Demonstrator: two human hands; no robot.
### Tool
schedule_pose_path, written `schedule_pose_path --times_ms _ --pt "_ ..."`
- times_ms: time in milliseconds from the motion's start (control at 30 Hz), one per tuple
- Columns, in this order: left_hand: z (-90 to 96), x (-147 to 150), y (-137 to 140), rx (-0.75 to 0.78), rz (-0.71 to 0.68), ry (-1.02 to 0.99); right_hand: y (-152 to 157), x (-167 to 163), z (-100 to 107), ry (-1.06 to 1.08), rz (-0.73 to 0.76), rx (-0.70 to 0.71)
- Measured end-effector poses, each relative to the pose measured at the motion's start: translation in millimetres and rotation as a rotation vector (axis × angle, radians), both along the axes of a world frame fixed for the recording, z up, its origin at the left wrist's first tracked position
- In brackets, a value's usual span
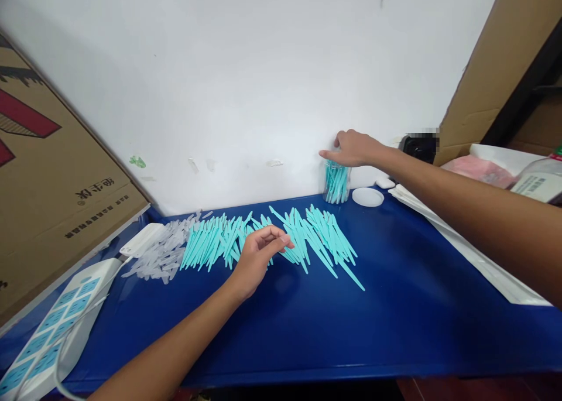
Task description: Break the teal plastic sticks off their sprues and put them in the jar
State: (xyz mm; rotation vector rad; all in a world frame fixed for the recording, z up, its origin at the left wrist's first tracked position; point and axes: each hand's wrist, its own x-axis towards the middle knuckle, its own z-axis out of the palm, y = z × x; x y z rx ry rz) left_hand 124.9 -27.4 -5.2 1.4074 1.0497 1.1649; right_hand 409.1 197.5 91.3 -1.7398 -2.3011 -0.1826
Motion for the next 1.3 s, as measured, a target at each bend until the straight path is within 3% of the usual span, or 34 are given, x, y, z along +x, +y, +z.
schedule_pose_path --times_ms 67,200,300,433,600,900,1167,1300 --pt "0.4 0 0 -0.002 0.004 0.001 2 1 0 0.010 0.014 0.003" --pt "0.7 -1 1 0.002 0.011 -0.009 9 12 17 0.026 0.233 -0.077" --pt "0.4 -1 1 0.003 0.011 -0.008 17 20 28 0.030 0.336 -0.273" --pt "1.4 -1 0 -0.001 0.010 -0.005 33 22 24 0.034 0.358 -0.528" --pt "2.9 -1 0 -0.005 0.018 -0.009 46 14 13 -0.017 0.330 -0.497" --pt "2.2 -1 1 -0.012 0.016 -0.012 25 7 13 -0.018 0.447 -0.487" --pt "-3.3 -1 0 -0.015 0.010 -0.003 27 16 13 0.104 0.349 -0.273" --pt "-3.2 0 0 -0.013 0.009 -0.004 26 26 17 0.167 0.324 -0.309"
